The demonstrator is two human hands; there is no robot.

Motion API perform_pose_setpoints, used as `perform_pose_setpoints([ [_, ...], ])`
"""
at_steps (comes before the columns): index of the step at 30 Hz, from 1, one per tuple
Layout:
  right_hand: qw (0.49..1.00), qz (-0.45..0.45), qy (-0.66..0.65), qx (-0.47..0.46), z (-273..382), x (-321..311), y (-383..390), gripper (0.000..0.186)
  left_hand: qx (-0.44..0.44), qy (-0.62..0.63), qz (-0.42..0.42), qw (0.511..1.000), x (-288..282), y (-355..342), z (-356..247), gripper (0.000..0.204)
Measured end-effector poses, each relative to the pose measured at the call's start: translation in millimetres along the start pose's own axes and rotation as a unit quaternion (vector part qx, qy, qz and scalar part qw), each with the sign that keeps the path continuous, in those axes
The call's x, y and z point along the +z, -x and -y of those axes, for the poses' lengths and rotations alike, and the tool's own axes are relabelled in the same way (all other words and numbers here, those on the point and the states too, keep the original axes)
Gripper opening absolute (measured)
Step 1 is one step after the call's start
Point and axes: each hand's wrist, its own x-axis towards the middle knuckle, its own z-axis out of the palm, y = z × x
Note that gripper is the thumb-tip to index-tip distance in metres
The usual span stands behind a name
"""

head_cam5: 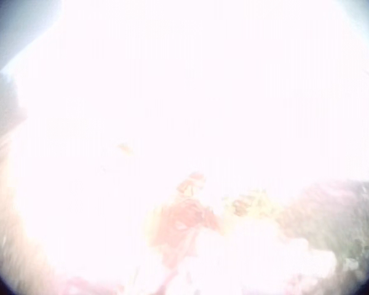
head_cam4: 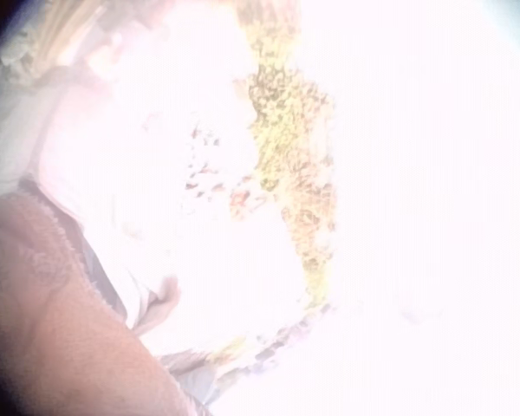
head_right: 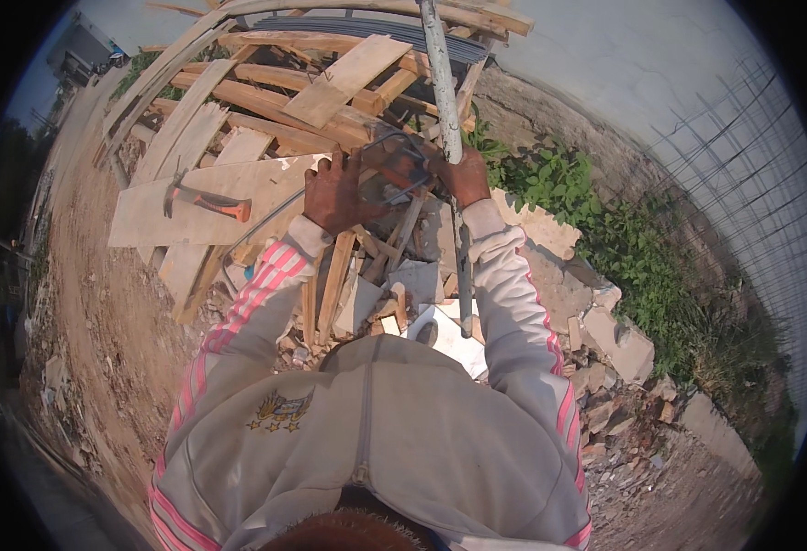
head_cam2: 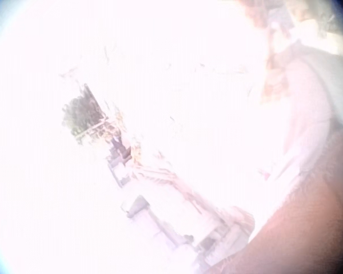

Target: The person uses a hammer and a metal bar to bend thin metal rods into U-shapes. They repeatedly position the rods on a wooden plank, strike them with the hammer, and use the bar as a lever to complete the bends.

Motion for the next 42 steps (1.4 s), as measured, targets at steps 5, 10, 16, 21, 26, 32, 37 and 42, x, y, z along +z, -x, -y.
perform_pose_setpoints([
  [5,0.994,0.06,0.091,-0.025,-19,-3,-38,0.032,-0.041,0.049,-0.021,0.998,17,-1,-7,0.114],
  [10,0.988,0.115,0.098,0.01,-12,-12,-34,0.034,-0.071,0.054,-0.034,0.995,26,5,-14,0.112],
  [16,0.977,0.142,0.156,-0.021,6,-15,-34,0.035,-0.084,0.061,-0.02,0.994,21,4,-13,0.11],
  [21,0.982,0.153,0.109,-0.006,-30,-19,-53,0.035,-0.119,0.074,-0.007,0.99,36,0,-26,0.106],
  [26,0.986,0.142,0.066,0.05,-4,-12,-35,0.033,-0.108,0.028,0.045,0.993,33,-5,-21,0.109],
  [32,0.988,0.121,-0.027,0.088,-21,1,-23,0.028,-0.037,0.014,0.043,0.998,42,-10,2,0.113],
  [37,0.985,0.102,-0.078,0.118,-34,-2,-26,0.026,-0.009,0.039,-0.005,0.999,46,-9,6,0.114],
  [42,0.97,0.121,-0.13,0.164,-32,-4,-25,0.028,-0.019,0.068,-0.023,0.997,43,-5,2,0.114],
])
